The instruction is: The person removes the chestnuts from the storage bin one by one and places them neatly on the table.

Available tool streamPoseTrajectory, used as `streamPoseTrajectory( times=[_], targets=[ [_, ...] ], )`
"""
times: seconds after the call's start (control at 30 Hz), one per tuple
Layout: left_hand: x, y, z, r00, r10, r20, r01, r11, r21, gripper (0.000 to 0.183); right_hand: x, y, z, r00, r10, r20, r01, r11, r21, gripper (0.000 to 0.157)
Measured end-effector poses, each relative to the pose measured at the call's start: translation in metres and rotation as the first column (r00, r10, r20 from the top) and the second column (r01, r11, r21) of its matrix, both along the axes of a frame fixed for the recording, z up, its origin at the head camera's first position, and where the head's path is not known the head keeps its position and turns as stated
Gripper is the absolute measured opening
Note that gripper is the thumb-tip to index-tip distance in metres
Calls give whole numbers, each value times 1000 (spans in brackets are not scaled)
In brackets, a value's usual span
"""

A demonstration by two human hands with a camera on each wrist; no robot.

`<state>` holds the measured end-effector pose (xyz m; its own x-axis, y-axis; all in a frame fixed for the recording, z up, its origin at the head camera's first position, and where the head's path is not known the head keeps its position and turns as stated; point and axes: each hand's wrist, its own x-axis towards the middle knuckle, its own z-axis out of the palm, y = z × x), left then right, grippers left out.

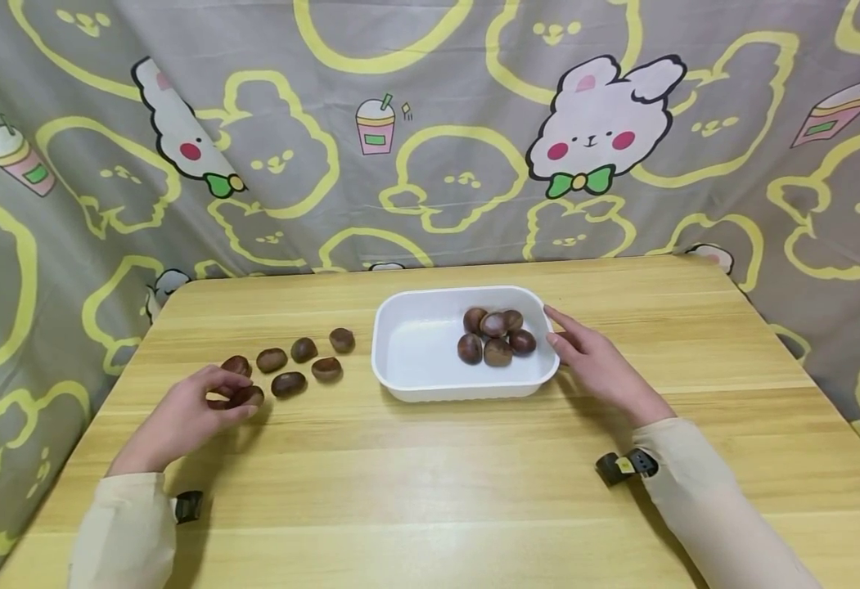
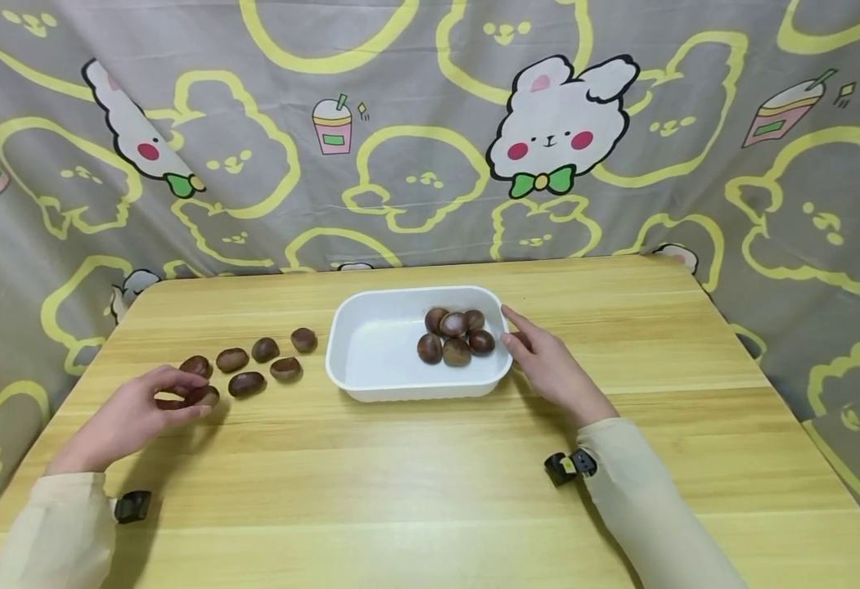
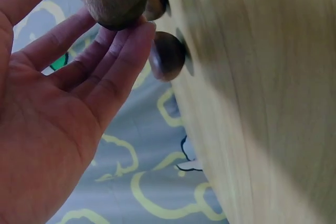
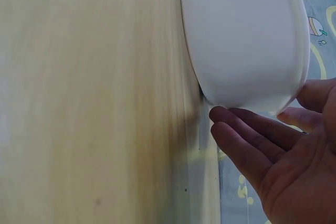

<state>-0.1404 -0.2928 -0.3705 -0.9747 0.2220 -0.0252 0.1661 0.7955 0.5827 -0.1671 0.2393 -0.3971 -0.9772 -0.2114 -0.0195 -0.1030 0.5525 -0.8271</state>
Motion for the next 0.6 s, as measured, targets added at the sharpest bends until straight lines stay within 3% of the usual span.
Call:
streamPoseTrajectory(
  times=[0.33, 0.6],
  targets=[
    [1, -6, -7, 997, -9, 79, 15, 997, -77, 32, 1, 0, -1, 1000, 1, -5, 0, 1000, 20, 55],
    [-5, -6, -10, 998, -32, 54, 38, 995, -96, 25, 1, 1, 0, 1000, -4, -1, 4, 1000, 19, 55]
  ],
)
